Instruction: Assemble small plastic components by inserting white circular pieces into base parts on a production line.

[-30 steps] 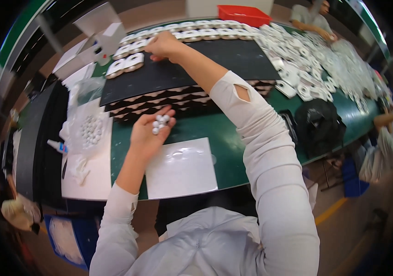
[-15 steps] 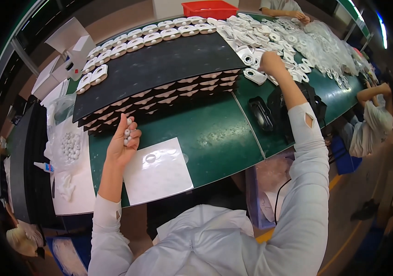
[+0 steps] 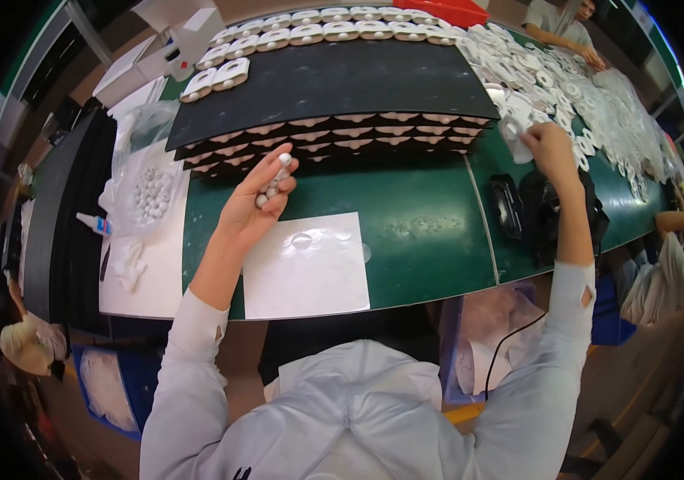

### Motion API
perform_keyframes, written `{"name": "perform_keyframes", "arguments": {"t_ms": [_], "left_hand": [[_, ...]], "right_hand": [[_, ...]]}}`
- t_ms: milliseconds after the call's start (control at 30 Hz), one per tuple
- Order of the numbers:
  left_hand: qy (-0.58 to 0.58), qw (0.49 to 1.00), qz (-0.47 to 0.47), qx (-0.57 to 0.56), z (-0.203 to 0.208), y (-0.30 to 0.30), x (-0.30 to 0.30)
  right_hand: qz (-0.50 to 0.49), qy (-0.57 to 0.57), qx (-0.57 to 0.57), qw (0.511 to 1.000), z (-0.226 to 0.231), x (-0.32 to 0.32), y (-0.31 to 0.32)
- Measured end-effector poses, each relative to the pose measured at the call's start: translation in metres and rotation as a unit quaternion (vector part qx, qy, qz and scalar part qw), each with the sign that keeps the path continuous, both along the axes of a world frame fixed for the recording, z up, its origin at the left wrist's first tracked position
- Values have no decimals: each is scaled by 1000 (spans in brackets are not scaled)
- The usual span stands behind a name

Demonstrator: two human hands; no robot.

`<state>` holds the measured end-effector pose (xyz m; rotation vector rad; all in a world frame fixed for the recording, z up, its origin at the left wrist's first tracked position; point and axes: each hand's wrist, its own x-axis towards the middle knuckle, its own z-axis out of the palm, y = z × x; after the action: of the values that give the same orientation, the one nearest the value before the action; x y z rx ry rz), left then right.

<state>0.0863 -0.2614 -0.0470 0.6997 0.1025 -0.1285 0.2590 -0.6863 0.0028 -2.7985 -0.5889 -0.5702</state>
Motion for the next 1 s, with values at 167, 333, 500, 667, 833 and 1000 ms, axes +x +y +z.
{"name": "perform_keyframes", "arguments": {"t_ms": [167,333,500,667,833,1000], "left_hand": [[-4,1000,6,29,6,3,-2],[-8,999,3,34,1,2,1],[-13,999,4,36,-3,5,2],[-23,999,-7,38,-4,5,2],[-26,998,-9,52,-4,5,2],[-34,998,-15,54,-3,4,2]], "right_hand": [[7,-28,345,938,20,-95,80],[198,315,449,812,-25,-155,170],[238,448,475,719,-63,-170,220],[251,416,427,763,-73,-173,230],[257,386,387,797,-71,-174,232],[305,247,319,863,-68,-176,233]]}}
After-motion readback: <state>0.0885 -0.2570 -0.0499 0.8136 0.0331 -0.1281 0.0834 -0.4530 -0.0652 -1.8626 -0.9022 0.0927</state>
